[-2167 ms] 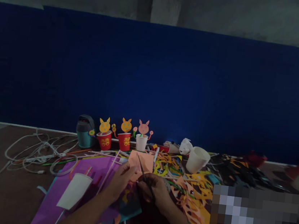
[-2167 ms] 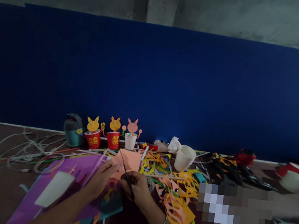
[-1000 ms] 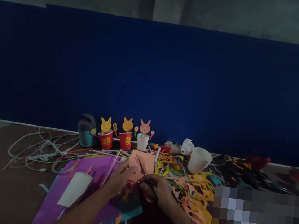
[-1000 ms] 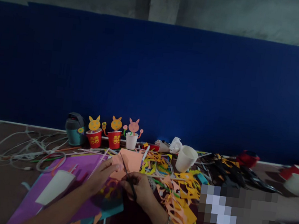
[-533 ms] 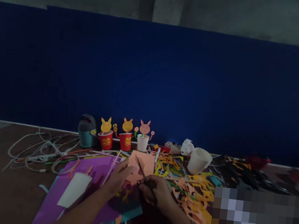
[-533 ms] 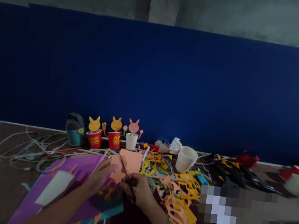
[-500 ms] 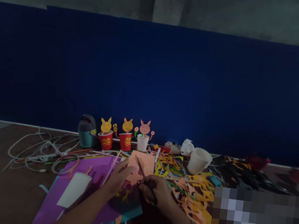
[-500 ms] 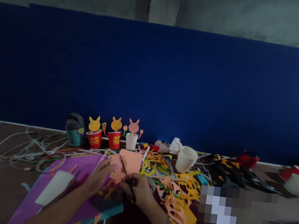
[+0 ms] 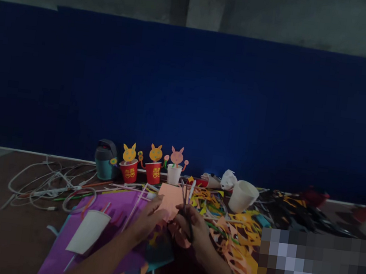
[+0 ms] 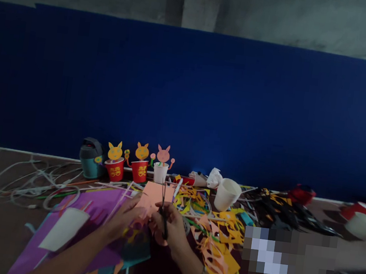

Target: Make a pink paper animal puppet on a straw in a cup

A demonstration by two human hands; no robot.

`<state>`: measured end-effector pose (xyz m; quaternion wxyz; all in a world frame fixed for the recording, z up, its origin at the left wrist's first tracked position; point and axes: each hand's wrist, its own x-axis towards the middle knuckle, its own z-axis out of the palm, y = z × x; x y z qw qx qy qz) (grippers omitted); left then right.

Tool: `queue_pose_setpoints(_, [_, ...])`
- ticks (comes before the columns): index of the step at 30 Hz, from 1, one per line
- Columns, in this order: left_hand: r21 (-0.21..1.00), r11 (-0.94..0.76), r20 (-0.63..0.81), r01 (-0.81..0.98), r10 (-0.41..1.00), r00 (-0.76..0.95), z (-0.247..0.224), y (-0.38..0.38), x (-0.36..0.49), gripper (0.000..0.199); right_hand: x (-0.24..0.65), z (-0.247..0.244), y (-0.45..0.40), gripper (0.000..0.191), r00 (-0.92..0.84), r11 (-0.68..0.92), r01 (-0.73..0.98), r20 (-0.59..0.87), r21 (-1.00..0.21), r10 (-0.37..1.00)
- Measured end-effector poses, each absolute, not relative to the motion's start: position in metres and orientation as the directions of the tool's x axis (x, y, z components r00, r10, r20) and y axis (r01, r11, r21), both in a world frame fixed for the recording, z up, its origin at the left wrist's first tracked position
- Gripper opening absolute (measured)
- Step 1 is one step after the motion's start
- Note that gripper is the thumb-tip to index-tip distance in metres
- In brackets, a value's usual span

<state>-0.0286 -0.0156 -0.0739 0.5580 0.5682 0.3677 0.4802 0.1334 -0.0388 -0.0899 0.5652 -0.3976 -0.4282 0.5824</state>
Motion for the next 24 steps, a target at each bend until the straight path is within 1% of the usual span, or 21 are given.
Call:
queue_pose_setpoints(2, [0.965,-0.26,0.229,0.039,0.904,0.361,-0.075,-0.017,-0.028,0.014,0.133,-0.087,-0.039,0.044,-0.006,0.05,-0.37,0.056,-0.928,0.998])
queue_pose_setpoints(3, [0.948,-0.304,0.244,0.091,0.882,0.404,-0.075,-0.017,-0.027,0.015,0.133,-0.086,-0.039,0.043,-0.011,0.053,-0.386,0.062,-0.921,0.998])
queue_pose_setpoints(5, [0.938,-0.317,0.227,0.139,0.866,0.446,-0.077,-0.017,-0.026,0.013,0.133,-0.085,-0.039,0.041,-0.034,0.033,-0.407,0.051,-0.913,0.998])
queue_pose_setpoints(7, [0.932,-0.318,0.218,0.172,0.875,0.433,-0.079,-0.016,-0.026,0.012,0.134,-0.085,-0.039,0.041,-0.014,0.031,-0.422,0.041,-0.906,0.999])
queue_pose_setpoints(8, [0.929,-0.319,0.221,0.187,0.885,0.41,-0.08,-0.015,-0.025,0.013,0.135,-0.085,-0.039,0.041,0.016,0.047,-0.426,0.044,-0.904,0.999])
queue_pose_setpoints(11, [0.928,-0.303,0.212,0.219,0.909,0.359,-0.082,-0.013,-0.023,0.025,0.135,-0.086,-0.04,0.041,0.125,0.132,-0.412,0.087,-0.902,0.988])
queue_pose_setpoints(12, [0.929,-0.293,0.203,0.227,0.914,0.351,-0.082,-0.013,-0.023,0.023,0.135,-0.086,-0.04,0.041,0.154,0.156,-0.399,0.102,-0.903,0.983])
queue_pose_setpoints(15, [0.945,-0.245,0.179,0.217,0.942,0.284,-0.081,-0.013,-0.023,0.015,0.134,-0.086,-0.041,0.038,0.188,0.18,-0.363,0.118,-0.914,0.975])
queue_pose_setpoints(17, [0.972,-0.184,0.148,0.146,0.962,0.23,-0.081,-0.013,-0.023,0.017,0.132,-0.087,-0.041,0.038,0.178,0.179,-0.362,0.12,-0.915,0.977])
queue_pose_setpoints(19, [0.99,-0.123,0.104,0.063,0.965,0.239,-0.082,-0.015,-0.021,0.021,0.13,-0.087,-0.041,0.039,0.173,0.182,-0.375,0.124,-0.909,0.977])
queue_pose_setpoints(21, [0.997,-0.067,0.056,0.029,0.959,0.277,-0.085,-0.017,-0.018,0.026,0.129,-0.087,-0.042,0.039,0.181,0.177,-0.384,0.113,-0.906,0.977])
queue_pose_setpoints(24, [1.0,-0.002,0.006,-0.014,0.962,0.273,-0.09,-0.019,-0.013,0.03,0.127,-0.085,-0.043,0.041,0.185,0.171,-0.379,0.107,-0.91,0.977])
